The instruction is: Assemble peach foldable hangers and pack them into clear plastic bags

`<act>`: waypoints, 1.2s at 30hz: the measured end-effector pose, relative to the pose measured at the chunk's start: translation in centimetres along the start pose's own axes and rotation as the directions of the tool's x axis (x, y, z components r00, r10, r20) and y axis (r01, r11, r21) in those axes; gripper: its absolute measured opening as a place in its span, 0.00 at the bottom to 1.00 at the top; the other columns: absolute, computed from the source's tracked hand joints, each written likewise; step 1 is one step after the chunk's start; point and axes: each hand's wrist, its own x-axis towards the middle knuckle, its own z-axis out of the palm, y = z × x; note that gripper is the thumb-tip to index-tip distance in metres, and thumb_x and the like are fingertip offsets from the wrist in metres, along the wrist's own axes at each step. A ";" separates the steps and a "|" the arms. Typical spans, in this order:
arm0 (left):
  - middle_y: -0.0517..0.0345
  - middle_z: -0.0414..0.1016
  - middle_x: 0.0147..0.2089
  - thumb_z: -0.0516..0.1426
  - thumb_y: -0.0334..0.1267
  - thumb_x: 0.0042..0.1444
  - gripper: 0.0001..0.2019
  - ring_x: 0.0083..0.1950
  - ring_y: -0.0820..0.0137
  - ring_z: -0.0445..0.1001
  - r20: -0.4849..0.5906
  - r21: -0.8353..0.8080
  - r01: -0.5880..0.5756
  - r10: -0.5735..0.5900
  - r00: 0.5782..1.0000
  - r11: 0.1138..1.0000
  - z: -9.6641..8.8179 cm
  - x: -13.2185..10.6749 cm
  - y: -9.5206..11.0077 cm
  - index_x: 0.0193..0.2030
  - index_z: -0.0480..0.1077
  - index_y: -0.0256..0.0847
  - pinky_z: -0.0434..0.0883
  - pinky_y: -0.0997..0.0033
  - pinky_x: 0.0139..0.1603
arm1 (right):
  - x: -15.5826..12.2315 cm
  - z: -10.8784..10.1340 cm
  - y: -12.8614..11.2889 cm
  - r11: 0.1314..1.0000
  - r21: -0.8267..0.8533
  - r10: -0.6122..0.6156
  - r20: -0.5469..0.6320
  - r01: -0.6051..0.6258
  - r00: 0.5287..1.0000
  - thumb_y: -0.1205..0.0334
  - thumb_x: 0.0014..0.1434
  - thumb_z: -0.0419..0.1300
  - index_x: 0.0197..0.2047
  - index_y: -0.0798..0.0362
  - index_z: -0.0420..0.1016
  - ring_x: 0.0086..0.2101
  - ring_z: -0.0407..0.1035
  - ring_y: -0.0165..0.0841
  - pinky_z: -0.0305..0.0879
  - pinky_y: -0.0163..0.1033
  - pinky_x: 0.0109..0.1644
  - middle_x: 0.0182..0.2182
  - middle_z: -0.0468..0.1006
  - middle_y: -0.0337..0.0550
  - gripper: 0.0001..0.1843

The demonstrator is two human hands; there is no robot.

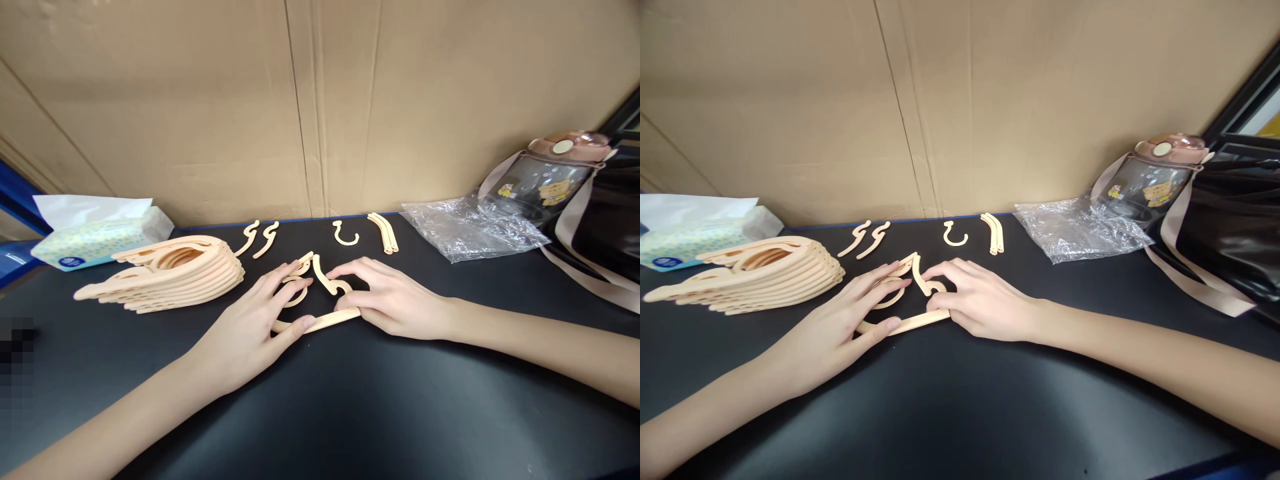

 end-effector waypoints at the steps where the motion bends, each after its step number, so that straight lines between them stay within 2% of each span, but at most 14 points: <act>1: 0.57 0.48 0.73 0.47 0.55 0.64 0.26 0.70 0.54 0.54 -0.005 0.001 -0.007 0.007 1.000 1.000 0.0 0.0 -0.1 0.65 0.60 0.48 0.69 0.53 0.61 | 0.0 0.1 0.0 1.000 0.000 0.010 -0.004 -0.010 1.000 0.72 0.64 0.50 0.43 0.52 0.75 0.51 0.63 0.39 0.64 0.46 0.53 0.55 0.67 0.52 0.14; 6: 0.56 0.49 0.73 0.47 0.56 0.64 0.26 0.70 0.54 0.54 -0.013 0.024 -0.004 0.004 1.000 1.000 0.0 0.0 0.1 0.64 0.61 0.47 0.67 0.51 0.63 | 0.0 0.4 0.1 0.998 0.022 0.056 -0.025 -0.056 0.998 0.70 0.66 0.50 0.46 0.51 0.75 0.48 0.66 0.37 0.64 0.46 0.53 0.54 0.72 0.49 0.13; 10: 0.53 0.50 0.73 0.48 0.60 0.62 0.30 0.71 0.52 0.54 -0.020 0.067 0.021 -0.020 1.000 0.998 0.0 0.0 0.3 0.64 0.62 0.43 0.66 0.51 0.63 | 0.1 0.3 0.2 0.996 0.081 0.022 0.004 -0.022 1.000 0.75 0.63 0.49 0.42 0.52 0.74 0.43 0.66 0.34 0.63 0.43 0.50 0.48 0.75 0.46 0.14; 14: 0.53 0.48 0.74 0.49 0.62 0.60 0.34 0.72 0.52 0.49 -0.030 0.106 0.011 -0.008 1.000 0.994 0.3 0.0 0.1 0.67 0.57 0.45 0.62 0.50 0.65 | 0.1 0.1 0.2 0.988 0.153 -0.005 0.034 0.000 0.999 0.76 0.61 0.48 0.39 0.53 0.72 0.39 0.65 0.33 0.62 0.41 0.47 0.44 0.75 0.45 0.14; 17: 0.53 0.47 0.74 0.50 0.64 0.58 0.37 0.72 0.52 0.48 -0.042 0.113 0.005 0.000 0.999 0.994 0.5 0.0 -0.1 0.68 0.55 0.46 0.59 0.48 0.67 | 0.1 0.0 0.1 0.983 0.182 -0.016 0.026 0.011 1.000 0.70 0.63 0.50 0.38 0.54 0.71 0.37 0.64 0.32 0.61 0.41 0.46 0.42 0.75 0.45 0.09; 19: 0.51 0.46 0.74 0.50 0.65 0.58 0.38 0.72 0.51 0.48 -0.035 0.123 0.009 -0.004 0.999 0.992 0.6 0.0 -0.3 0.68 0.55 0.44 0.59 0.47 0.67 | 0.2 -0.1 0.0 0.980 0.200 -0.012 0.027 0.006 1.000 0.62 0.64 0.55 0.35 0.54 0.70 0.36 0.64 0.32 0.60 0.40 0.45 0.41 0.75 0.44 0.06; 22: 0.52 0.46 0.74 0.49 0.64 0.59 0.36 0.72 0.52 0.50 -0.056 0.143 -0.019 0.027 0.998 0.989 0.6 0.0 -0.5 0.68 0.55 0.45 0.59 0.47 0.67 | 0.3 -0.1 -0.1 0.973 0.229 -0.010 0.045 0.000 0.999 0.50 0.58 0.63 0.35 0.53 0.69 0.37 0.64 0.32 0.61 0.39 0.44 0.41 0.74 0.44 0.15; 25: 0.52 0.47 0.73 0.50 0.62 0.60 0.35 0.70 0.52 0.53 -0.071 0.160 -0.055 0.067 0.995 0.986 0.5 0.0 -0.6 0.69 0.55 0.46 0.59 0.48 0.66 | 0.2 -0.2 -0.2 0.968 0.250 -0.029 0.060 0.013 0.998 0.46 0.53 0.66 0.36 0.53 0.69 0.37 0.64 0.32 0.61 0.39 0.44 0.41 0.73 0.43 0.19; 31: 0.49 0.51 0.72 0.52 0.65 0.56 0.39 0.67 0.51 0.56 -0.050 0.194 -0.049 0.060 0.997 0.980 0.2 0.0 -0.5 0.68 0.55 0.46 0.61 0.47 0.63 | 0.2 -0.2 -0.3 0.968 0.250 -0.056 0.070 0.037 0.996 0.56 0.57 0.64 0.34 0.53 0.68 0.38 0.63 0.32 0.62 0.39 0.45 0.42 0.73 0.44 0.11; 34: 0.49 0.50 0.72 0.53 0.66 0.55 0.40 0.67 0.50 0.56 -0.068 0.177 -0.050 0.063 0.996 0.983 0.5 0.0 -0.7 0.69 0.53 0.46 0.61 0.47 0.63 | 0.2 -0.2 -0.3 0.965 0.261 -0.059 0.071 0.038 0.996 0.62 0.57 0.62 0.38 0.53 0.68 0.39 0.64 0.32 0.63 0.40 0.45 0.42 0.74 0.44 0.07; 36: 0.50 0.48 0.73 0.53 0.66 0.55 0.41 0.68 0.50 0.54 -0.075 0.163 -0.058 0.072 0.995 0.985 0.8 0.0 -0.9 0.70 0.51 0.47 0.60 0.47 0.64 | 0.2 -0.1 -0.3 0.961 0.275 -0.056 0.063 0.036 0.996 0.65 0.56 0.60 0.41 0.52 0.67 0.39 0.65 0.33 0.64 0.40 0.45 0.42 0.75 0.44 0.09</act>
